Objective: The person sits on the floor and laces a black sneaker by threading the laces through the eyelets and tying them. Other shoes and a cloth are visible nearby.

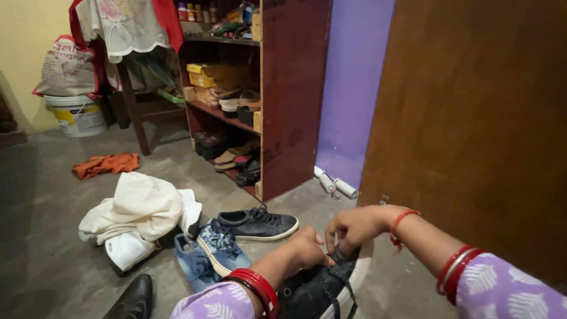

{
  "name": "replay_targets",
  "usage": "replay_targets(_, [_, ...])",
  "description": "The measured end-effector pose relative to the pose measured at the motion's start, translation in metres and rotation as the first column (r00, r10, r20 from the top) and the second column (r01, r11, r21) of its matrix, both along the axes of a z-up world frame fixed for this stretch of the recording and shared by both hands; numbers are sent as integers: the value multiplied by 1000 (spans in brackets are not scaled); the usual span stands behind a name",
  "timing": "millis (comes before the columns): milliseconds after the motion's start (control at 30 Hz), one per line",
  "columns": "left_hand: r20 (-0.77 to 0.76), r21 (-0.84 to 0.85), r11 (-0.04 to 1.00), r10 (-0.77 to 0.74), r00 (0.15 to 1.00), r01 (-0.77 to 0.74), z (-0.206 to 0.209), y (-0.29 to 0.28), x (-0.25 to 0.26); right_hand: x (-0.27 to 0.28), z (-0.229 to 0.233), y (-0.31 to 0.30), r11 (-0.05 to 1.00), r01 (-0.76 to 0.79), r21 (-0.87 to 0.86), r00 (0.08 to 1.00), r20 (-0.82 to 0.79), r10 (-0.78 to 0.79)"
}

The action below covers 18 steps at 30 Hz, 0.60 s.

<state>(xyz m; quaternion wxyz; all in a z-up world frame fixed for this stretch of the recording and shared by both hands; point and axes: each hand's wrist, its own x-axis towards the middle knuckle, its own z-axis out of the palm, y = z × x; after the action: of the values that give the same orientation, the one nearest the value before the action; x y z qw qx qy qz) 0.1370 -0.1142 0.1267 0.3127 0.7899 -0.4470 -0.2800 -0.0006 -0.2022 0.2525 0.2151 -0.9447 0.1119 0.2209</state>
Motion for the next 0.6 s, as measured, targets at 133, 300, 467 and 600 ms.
replay_targets(133, [-105, -19, 998, 56, 993, -58, 4, 4, 1, 1, -14, -5, 996, 19, 84, 998, 61, -24])
replay_targets(300, [-65, -195, 979, 56, 996, -67, 8, 7, 14, 19, -34, -12, 977, 123, -175, 989, 104, -106])
replay_targets(467, [-123, -264, 964, -13, 992, -20, 13, 2, 32, 30, -34, -14, 908, 418, -23, 876, 276, -396])
replay_targets(600, [-101, -282, 959, 16, 995, -44, 20, 5, 37, 30, -28, 3, 794, 608, 7, 729, 393, -561])
